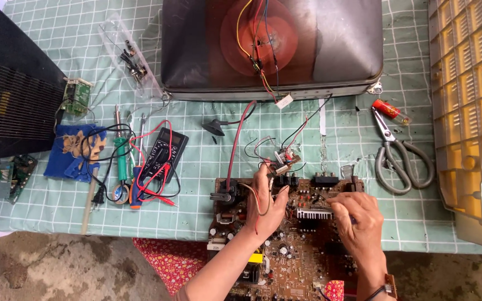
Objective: The person works on a circuit board placed on a table, using a screwdriver to adjust components and a multimeter to test connections. They manipulate wires and various electronic parts throughout the process.
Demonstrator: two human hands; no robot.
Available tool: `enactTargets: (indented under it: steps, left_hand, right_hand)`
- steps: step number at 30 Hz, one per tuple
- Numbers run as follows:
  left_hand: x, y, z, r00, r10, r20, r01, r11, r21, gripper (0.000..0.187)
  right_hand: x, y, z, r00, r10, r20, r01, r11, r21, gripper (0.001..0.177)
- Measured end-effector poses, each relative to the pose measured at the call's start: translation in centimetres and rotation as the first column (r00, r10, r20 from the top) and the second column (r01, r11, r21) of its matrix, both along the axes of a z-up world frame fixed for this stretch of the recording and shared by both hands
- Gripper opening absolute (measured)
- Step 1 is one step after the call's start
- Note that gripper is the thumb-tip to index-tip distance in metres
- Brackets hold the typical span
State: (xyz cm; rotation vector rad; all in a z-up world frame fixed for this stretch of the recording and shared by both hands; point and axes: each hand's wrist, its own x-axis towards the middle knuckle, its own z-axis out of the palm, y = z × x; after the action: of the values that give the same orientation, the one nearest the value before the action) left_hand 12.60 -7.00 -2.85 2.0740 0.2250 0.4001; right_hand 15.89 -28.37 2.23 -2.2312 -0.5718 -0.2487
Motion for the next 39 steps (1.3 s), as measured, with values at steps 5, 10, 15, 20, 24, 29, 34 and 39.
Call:
enactTargets:
  steps: [5,10,15,20,24,29,34,39]
  left_hand:
    - [0.1,0.2,0.4,1.000,-0.013,-0.027,0.012,0.999,-0.033,0.072]
    - [0.2,0.2,1.1,1.000,-0.017,-0.020,0.017,0.999,-0.042,0.070]
    - [0.1,0.2,1.3,0.999,-0.025,-0.049,0.022,0.999,-0.046,0.071]
    - [0.1,0.3,1.2,0.999,-0.024,-0.035,0.023,0.999,-0.044,0.071]
    - [0.2,0.4,1.8,0.998,-0.038,-0.051,0.035,0.998,-0.056,0.072]
    - [0.0,0.6,1.2,0.999,-0.042,-0.011,0.041,0.997,-0.060,0.065]
    - [0.0,0.7,1.0,0.999,-0.039,-0.018,0.037,0.992,-0.117,0.054]
    - [0.1,0.6,1.0,0.999,-0.035,-0.031,0.032,0.994,-0.102,0.053]
  right_hand:
    - [0.0,0.4,-0.2,0.999,-0.029,0.044,0.029,0.999,0.015,0.031]
    - [0.0,0.2,-1.2,0.996,-0.040,0.078,0.042,0.999,-0.023,0.032]
    - [0.6,1.0,-0.5,0.977,0.035,0.209,0.013,0.974,-0.227,0.017]
    - [0.3,0.7,-0.5,0.990,0.025,0.139,-0.005,0.989,-0.145,0.013]
    - [0.0,0.1,-0.5,0.998,-0.017,0.056,0.017,1.000,-0.006,0.031]
    - [0.0,0.1,-1.0,0.997,-0.052,0.063,0.050,0.998,0.035,0.033]
    - [0.1,0.0,-1.2,0.997,-0.060,0.047,0.056,0.996,0.072,0.037]
    - [0.3,0.6,-0.5,1.000,-0.009,0.006,0.009,0.998,-0.057,0.023]
